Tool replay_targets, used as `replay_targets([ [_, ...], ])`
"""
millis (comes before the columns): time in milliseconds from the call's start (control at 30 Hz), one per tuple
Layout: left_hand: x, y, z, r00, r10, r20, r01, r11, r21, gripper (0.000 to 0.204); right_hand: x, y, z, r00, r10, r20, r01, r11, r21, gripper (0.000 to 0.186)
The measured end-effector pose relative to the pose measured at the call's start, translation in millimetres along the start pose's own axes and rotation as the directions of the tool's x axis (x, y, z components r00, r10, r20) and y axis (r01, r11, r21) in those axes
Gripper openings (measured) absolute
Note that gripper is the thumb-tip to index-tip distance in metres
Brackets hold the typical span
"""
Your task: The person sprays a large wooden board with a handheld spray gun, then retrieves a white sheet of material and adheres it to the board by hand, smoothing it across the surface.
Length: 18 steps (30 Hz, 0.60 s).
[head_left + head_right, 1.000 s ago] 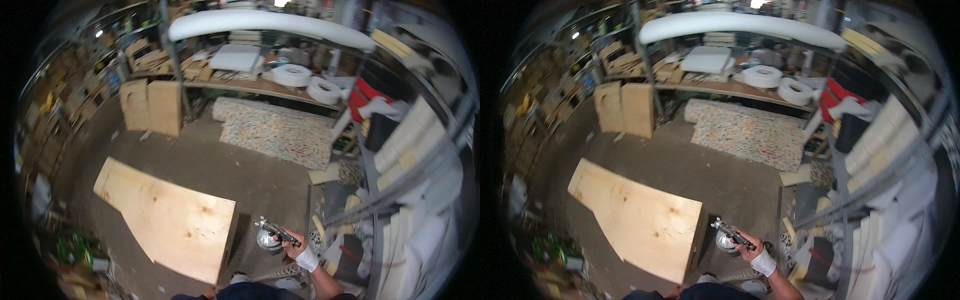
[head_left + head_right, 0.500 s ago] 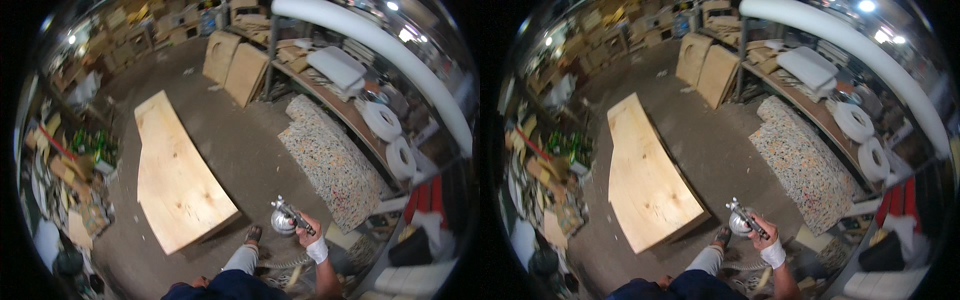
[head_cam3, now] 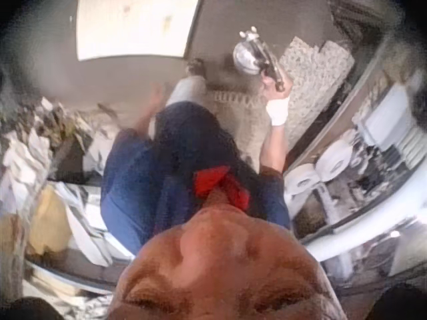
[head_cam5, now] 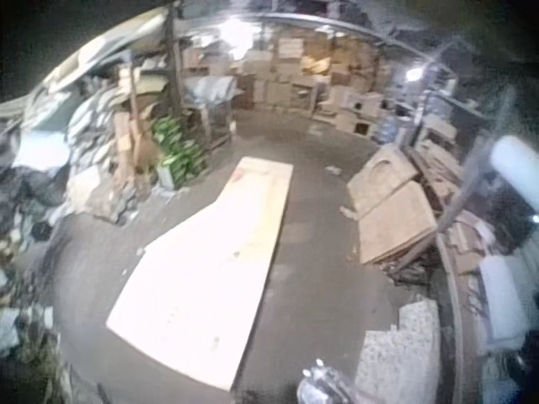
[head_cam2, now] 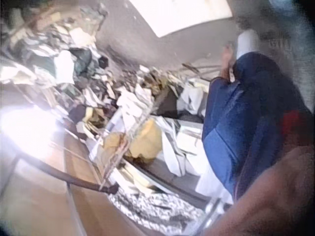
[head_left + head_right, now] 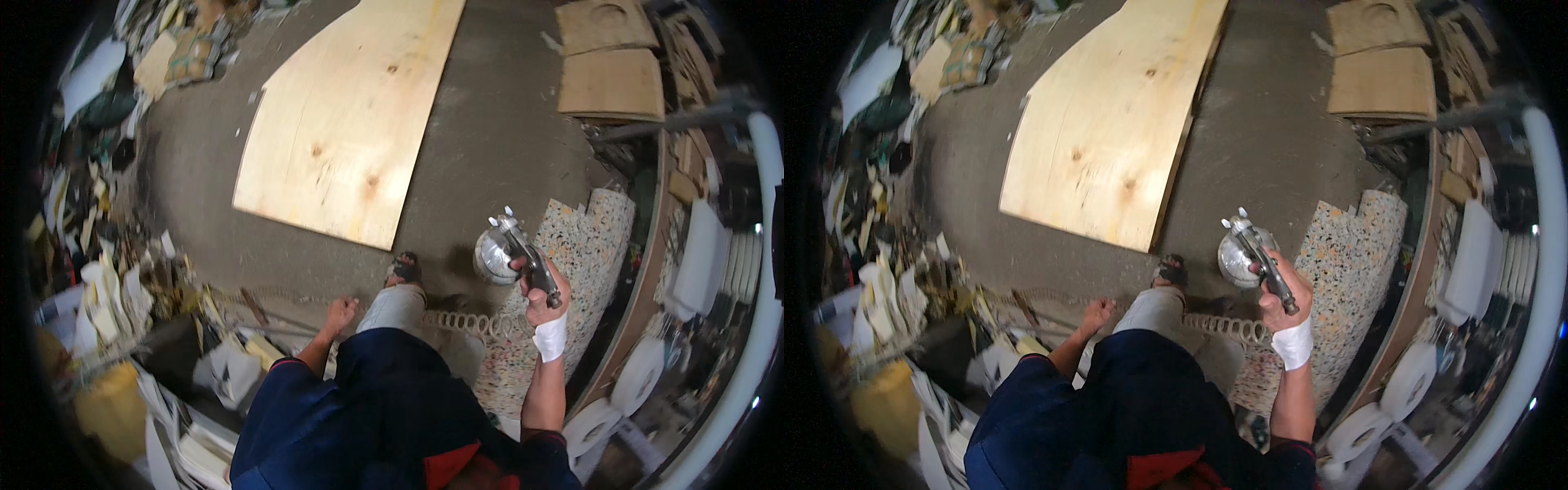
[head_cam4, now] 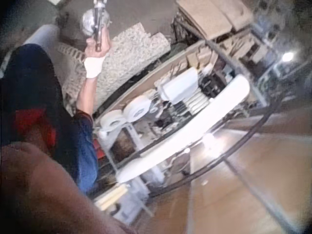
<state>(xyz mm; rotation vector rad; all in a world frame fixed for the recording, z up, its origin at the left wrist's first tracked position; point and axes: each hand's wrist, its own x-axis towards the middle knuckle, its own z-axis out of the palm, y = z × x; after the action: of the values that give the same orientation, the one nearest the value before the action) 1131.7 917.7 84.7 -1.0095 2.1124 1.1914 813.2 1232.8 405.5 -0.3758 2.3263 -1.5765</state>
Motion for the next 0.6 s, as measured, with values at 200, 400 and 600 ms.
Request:
replay_targets([
  [200,-42.9,27.0,92.1,0.922,-0.301,-0.244,0.229,0.931,-0.283,0.037,71.2,51.3,1.7,0.914,-0.151,0.376,0.126,0.988,0.091,0.083],
  [400,-120.6,82.6,230.7,0.744,-0.624,-0.241,0.332,0.657,-0.677,0.041,110.6,119.3,-4.0,0.715,-0.267,0.646,0.26,0.96,0.109,0.078],
  [600,-123.0,183.6,375.6,0.63,-0.715,-0.303,0.333,0.601,-0.726,0.051,116.8,183.0,9.2,0.563,-0.239,0.791,0.234,0.964,0.125,0.066],
])
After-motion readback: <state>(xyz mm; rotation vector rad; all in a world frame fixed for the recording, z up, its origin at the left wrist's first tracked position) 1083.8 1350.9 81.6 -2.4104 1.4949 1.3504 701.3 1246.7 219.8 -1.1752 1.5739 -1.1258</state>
